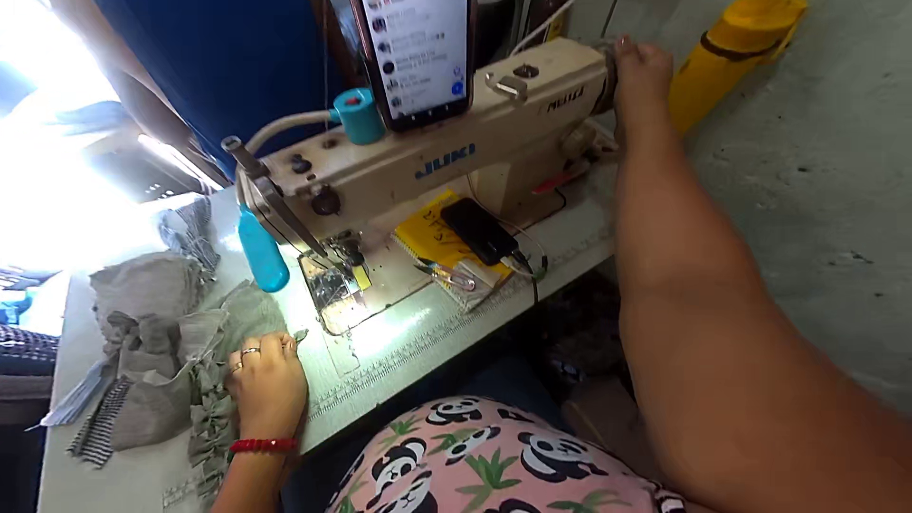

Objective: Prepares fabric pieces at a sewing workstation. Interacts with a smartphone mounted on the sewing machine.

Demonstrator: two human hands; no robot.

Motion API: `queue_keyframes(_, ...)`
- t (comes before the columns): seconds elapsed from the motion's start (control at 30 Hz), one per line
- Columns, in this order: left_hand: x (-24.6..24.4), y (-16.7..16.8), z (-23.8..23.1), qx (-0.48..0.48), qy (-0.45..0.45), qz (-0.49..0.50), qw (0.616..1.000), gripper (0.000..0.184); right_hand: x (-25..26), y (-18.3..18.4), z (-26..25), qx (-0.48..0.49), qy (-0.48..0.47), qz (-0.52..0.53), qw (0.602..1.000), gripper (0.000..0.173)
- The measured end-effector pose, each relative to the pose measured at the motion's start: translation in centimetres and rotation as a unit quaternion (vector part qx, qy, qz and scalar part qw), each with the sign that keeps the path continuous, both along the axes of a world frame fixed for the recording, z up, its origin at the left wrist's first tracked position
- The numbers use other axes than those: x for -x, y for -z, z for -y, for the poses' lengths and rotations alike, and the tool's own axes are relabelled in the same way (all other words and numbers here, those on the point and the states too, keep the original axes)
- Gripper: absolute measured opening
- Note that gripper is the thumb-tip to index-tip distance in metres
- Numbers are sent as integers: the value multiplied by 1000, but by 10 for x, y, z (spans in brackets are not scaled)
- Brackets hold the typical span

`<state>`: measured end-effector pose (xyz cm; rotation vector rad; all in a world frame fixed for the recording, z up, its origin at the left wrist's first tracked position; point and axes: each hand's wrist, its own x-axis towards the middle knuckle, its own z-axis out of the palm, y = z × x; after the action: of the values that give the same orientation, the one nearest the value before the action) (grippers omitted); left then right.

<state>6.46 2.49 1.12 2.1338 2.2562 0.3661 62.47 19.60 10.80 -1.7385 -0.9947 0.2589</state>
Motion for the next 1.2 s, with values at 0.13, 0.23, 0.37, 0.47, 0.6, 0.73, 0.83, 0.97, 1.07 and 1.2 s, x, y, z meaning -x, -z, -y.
queue_keyframes(0.13,-8,-1,26,-7,48,17,999,38,23,13,41,-58,73,128,987,48)
queue_keyframes(0.23,-14,1,30,-24,76,2,997,51,76,24,81,-219,80,212,949,42)
queue_keyframes(0.37,-22,10,25,-112,148,25,982,44,156,6,101,-320,-20,364,875,46)
queue_keyframes(0.47,-21,23,20,-157,235,40,959,38,191,-22,85,-357,-45,437,825,49)
queue_keyframes(0.6,-19,28,15,-148,257,67,953,32,209,-52,60,-341,-51,467,814,54)
queue_keyframes(0.73,-19,28,17,-159,240,66,955,28,213,-58,46,-293,-49,487,821,57)
queue_keyframes(0.83,-19,27,16,-140,218,78,963,40,212,-56,54,-321,-59,459,826,57)
queue_keyframes(0.97,-19,22,16,-94,172,88,977,50,211,-52,61,-388,-148,268,869,53)
queue_keyframes(1.07,-17,22,14,-85,160,109,977,45,209,-58,51,-334,-284,31,898,71)
queue_keyframes(1.2,-17,21,12,-86,155,124,976,43,202,-59,40,-220,-405,-94,882,77)
